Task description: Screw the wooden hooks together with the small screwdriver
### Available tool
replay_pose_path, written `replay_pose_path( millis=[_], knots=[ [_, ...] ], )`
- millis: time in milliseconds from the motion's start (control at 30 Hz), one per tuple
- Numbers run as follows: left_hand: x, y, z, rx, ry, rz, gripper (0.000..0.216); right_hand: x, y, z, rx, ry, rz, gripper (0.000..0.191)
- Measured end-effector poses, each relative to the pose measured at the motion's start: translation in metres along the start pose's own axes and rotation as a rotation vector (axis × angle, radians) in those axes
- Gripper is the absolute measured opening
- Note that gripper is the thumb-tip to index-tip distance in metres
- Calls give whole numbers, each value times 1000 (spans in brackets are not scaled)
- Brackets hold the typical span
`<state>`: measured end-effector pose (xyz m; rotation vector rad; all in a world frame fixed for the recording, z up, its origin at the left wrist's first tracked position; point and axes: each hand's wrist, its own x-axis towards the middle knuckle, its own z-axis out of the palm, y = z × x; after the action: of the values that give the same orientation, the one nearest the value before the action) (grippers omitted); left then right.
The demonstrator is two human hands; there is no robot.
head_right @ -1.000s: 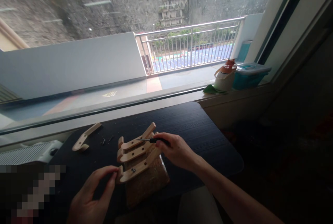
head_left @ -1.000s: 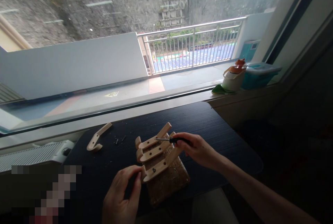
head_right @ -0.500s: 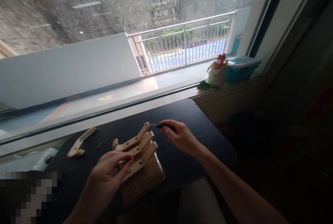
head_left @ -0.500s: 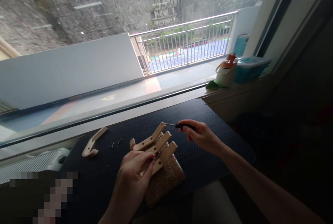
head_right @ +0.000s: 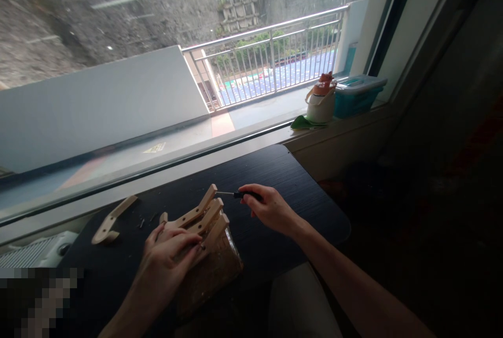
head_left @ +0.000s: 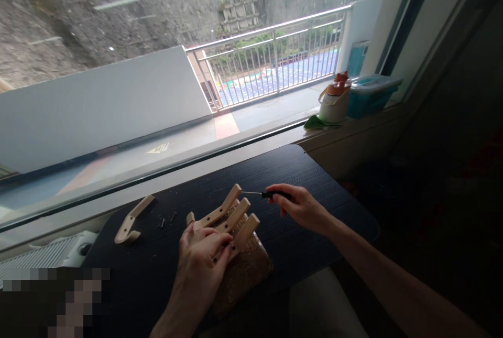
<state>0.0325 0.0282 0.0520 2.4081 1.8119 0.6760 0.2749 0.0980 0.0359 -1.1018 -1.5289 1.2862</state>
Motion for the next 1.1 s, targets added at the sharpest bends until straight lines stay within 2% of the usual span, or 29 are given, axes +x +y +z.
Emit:
replay_pose_path(
  millis=[400,733,967,1100],
  knots=[
    [0,5,0,119,-33,89,8,-4,0,-1,-16,-10,13,32],
    [5,16,-6,100,-83,125,12,-4,0,-2,-15,-14,23,33],
    [4,15,-4,104,-81,125,12,-3,3,-4,-43,-19,25,33],
    [2,17,-5,94,-77,118,13,7,-8,-9,-99,-26,-26,33]
  ],
)
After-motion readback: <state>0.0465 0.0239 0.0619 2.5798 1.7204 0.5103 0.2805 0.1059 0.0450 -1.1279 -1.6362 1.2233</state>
